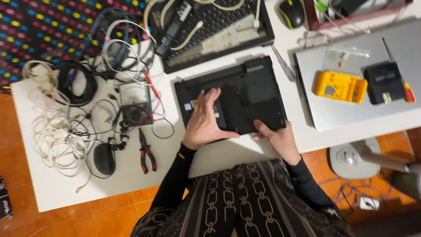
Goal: The person works on the underside of a laptop at a cluttered repair bench. They remove a plastic access cover from the laptop base, set it aside, then pick up a battery pack and align it into the laptop's battery bay, pressing it into place and adjusting the laptop.
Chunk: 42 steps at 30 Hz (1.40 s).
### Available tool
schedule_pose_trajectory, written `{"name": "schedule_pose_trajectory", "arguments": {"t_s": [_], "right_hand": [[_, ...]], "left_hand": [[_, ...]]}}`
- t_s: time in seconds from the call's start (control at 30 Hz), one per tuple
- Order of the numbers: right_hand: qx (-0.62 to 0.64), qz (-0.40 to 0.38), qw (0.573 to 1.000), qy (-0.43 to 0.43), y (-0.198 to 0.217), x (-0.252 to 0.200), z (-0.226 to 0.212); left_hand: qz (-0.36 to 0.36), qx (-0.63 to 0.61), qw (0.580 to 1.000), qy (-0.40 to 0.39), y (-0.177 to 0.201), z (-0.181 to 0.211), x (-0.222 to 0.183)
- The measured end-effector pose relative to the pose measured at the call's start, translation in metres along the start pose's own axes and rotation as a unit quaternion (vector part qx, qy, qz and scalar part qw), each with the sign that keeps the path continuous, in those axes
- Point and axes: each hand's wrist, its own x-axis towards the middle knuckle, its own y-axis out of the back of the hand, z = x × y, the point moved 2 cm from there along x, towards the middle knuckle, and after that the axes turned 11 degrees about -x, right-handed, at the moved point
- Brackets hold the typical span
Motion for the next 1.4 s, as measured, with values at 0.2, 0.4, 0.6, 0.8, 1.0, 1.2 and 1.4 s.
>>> {"name": "schedule_pose_trajectory", "arguments": {"t_s": [0.2, 0.4, 0.6, 0.8, 1.0, 1.2, 1.4], "right_hand": [[0.016, -0.006, 1.000, 0.009, 0.000, 0.005, 0.009], [0.005, 0.001, 1.000, -0.004, -0.001, 0.005, 0.006], [0.034, 0.007, 0.999, -0.003, -0.003, 0.005, 0.007], [-0.031, 0.067, 0.996, 0.055, -0.012, -0.002, -0.006], [0.047, 0.202, 0.967, 0.147, -0.006, -0.011, 0.000], [-0.043, 0.234, 0.965, 0.112, 0.007, -0.012, 0.009], [-0.191, 0.287, 0.909, 0.234, 0.009, -0.013, 0.002]], "left_hand": [[-0.036, 0.007, 0.996, 0.082, 0.007, 0.013, 0.004], [-0.046, 0.028, 0.996, 0.078, 0.004, 0.012, 0.004], [-0.038, 0.070, 0.997, -0.010, 0.002, 0.010, 0.004], [-0.045, 0.112, 0.992, -0.028, 0.004, 0.012, 0.005], [-0.052, 0.114, 0.992, -0.018, 0.000, 0.008, 0.004], [-0.057, 0.121, 0.991, -0.019, 0.000, 0.010, 0.004], [-0.058, 0.122, 0.991, -0.023, 0.002, 0.013, 0.005]]}}
